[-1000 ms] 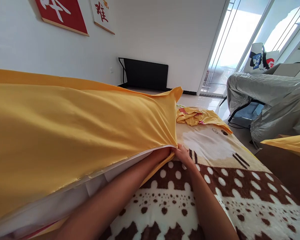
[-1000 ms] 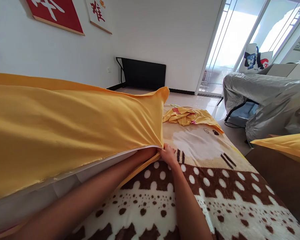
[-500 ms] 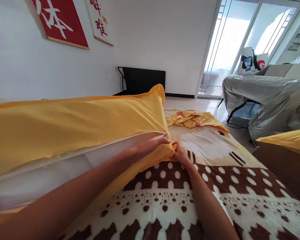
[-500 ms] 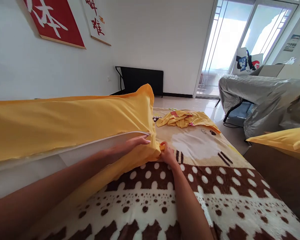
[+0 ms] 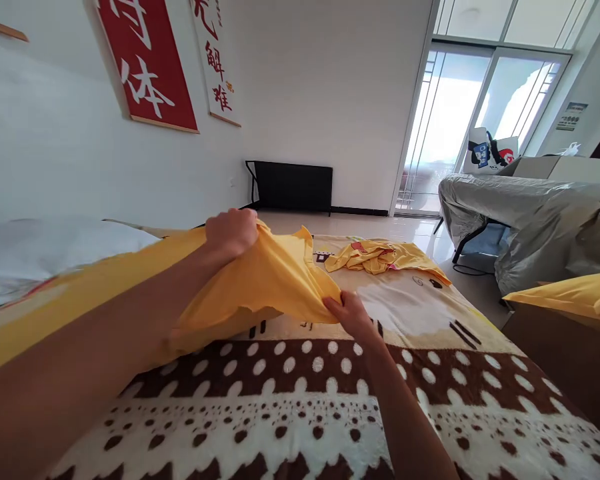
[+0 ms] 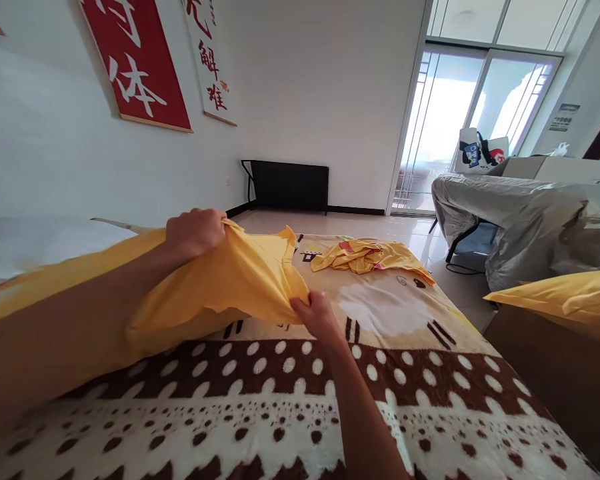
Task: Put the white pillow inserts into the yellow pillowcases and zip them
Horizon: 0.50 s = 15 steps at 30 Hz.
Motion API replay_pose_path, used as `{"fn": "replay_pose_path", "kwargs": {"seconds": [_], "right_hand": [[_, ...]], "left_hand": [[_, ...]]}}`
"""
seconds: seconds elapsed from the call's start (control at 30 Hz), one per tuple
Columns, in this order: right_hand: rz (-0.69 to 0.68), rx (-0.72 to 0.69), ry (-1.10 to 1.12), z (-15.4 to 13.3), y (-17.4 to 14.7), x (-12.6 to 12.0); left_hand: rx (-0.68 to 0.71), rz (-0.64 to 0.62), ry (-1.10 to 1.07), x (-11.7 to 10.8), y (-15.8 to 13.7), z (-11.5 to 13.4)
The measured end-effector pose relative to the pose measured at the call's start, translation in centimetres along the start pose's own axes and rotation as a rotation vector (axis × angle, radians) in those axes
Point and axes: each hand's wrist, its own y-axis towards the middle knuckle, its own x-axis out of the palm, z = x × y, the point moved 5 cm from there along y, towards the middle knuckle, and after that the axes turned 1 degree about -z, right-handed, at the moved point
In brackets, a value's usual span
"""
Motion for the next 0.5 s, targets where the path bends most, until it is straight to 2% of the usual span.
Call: {"fn": "replay_pose_path", "kwargs": {"seconds": [0.07,0.13,0.2,0.27,0.4,0.5], "right_hand": [[-0.089,-0.085,-0.029,-2.9,-1.6,1.9],[-0.114,-0.143,-0.162,-4.8,-3.1,3.9],[-0.101,-0.166,-0.324,-5.7,-4.2,5.4],[-0.102,-0.19,-0.389,-5.9,-4.9,6.4],[-0.194,-0.314,-0.183,-6.1,-6.2,8.2],[-0.359,-0.406,-0.081,-6.9,-8.0,10.0]], "left_hand": [[0.001,0.091,0.015,-1.8,0.7,1.8],[0.053,0.17,0.016,-3.3,1.2,4.0],[0.158,0.252,0.017,-4.4,1.3,6.5],[0.275,0.295,-0.015,-4.6,0.9,8.9],[0.457,0.221,-0.171,-3.5,-0.6,11.9],[0.599,0.199,-0.201,-3.0,-2.3,12.3]]}}
